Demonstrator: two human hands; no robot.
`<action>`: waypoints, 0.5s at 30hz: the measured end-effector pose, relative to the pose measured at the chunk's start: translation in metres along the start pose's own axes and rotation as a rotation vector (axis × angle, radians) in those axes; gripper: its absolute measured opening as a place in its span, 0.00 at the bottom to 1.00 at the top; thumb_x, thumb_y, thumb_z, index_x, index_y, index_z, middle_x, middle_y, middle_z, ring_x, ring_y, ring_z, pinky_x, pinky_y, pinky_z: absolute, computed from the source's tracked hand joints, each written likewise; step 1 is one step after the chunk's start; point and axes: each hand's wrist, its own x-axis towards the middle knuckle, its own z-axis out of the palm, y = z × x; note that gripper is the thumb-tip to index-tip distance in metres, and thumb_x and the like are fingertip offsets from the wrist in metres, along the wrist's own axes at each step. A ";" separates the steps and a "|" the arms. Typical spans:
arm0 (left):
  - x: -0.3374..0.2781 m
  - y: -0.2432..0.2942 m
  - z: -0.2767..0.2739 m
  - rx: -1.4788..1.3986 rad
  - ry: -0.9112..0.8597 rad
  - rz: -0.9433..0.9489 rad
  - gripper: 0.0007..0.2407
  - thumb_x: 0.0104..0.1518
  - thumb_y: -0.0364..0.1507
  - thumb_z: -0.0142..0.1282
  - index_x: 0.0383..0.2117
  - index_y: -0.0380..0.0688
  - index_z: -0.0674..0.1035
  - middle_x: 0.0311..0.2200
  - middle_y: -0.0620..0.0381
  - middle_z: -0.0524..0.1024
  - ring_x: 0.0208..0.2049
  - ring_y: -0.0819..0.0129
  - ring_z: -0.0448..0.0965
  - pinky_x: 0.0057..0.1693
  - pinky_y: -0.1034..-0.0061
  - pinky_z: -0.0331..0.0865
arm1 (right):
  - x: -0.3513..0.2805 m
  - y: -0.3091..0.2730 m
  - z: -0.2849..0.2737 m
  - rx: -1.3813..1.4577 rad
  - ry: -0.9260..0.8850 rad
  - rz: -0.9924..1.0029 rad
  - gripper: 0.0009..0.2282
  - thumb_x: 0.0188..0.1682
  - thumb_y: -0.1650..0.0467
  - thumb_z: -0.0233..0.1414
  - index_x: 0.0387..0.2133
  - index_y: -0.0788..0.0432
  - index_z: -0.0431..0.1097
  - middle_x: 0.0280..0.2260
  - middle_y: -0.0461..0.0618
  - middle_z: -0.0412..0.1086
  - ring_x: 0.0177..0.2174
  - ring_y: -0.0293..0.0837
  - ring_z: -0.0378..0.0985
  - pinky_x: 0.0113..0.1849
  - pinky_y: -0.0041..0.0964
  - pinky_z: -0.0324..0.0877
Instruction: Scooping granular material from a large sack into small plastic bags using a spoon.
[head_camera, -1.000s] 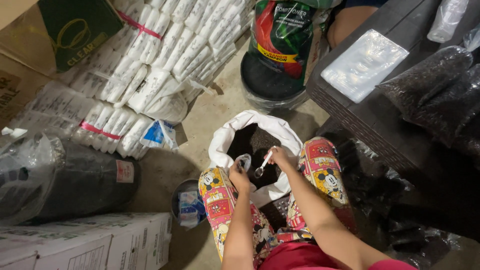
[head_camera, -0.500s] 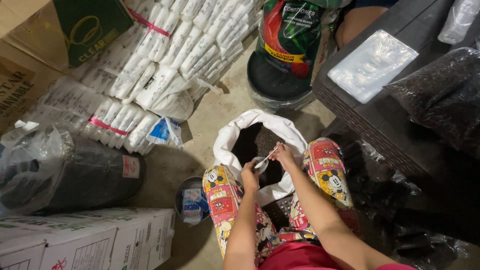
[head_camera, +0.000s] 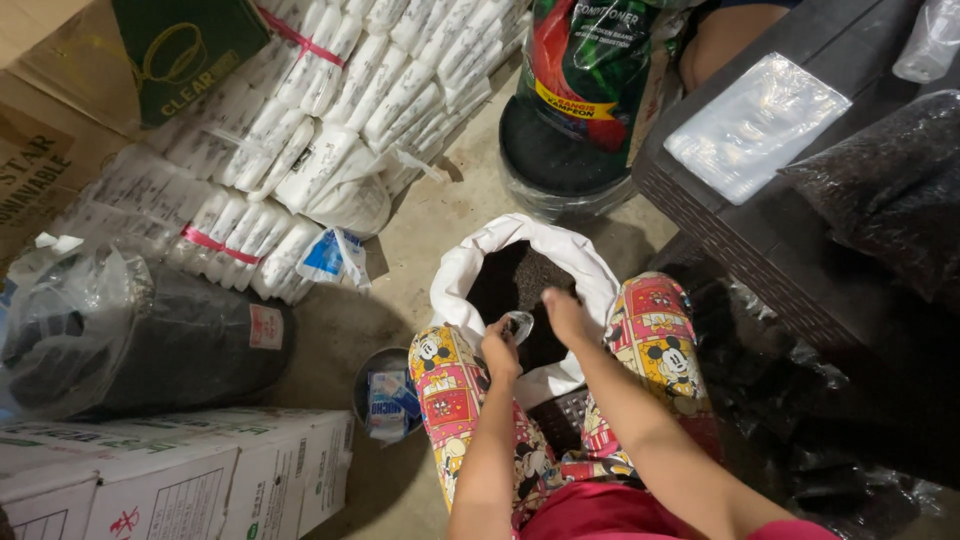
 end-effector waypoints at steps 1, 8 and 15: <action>0.000 0.000 -0.001 0.047 -0.003 0.004 0.15 0.58 0.20 0.53 0.49 0.52 0.82 0.43 0.52 0.78 0.49 0.55 0.79 0.55 0.68 0.76 | 0.020 0.021 0.030 -0.015 -0.078 0.074 0.19 0.54 0.47 0.38 0.51 0.33 0.69 0.53 0.36 0.72 0.54 0.44 0.74 0.56 0.51 0.63; -0.004 0.009 -0.010 0.164 -0.040 0.002 0.14 0.58 0.22 0.53 0.48 0.55 0.82 0.42 0.56 0.79 0.49 0.56 0.81 0.56 0.69 0.76 | 0.123 0.131 0.159 -0.060 -0.070 0.338 0.25 0.52 0.46 0.41 0.39 0.47 0.79 0.35 0.52 0.80 0.38 0.52 0.83 0.40 0.49 0.70; -0.001 0.002 -0.006 0.159 -0.019 -0.001 0.14 0.57 0.22 0.53 0.46 0.54 0.83 0.41 0.55 0.79 0.48 0.56 0.81 0.55 0.67 0.77 | 0.100 0.124 0.119 -0.360 -0.308 0.008 0.09 0.48 0.77 0.53 0.39 0.68 0.78 0.41 0.69 0.77 0.47 0.65 0.79 0.48 0.59 0.74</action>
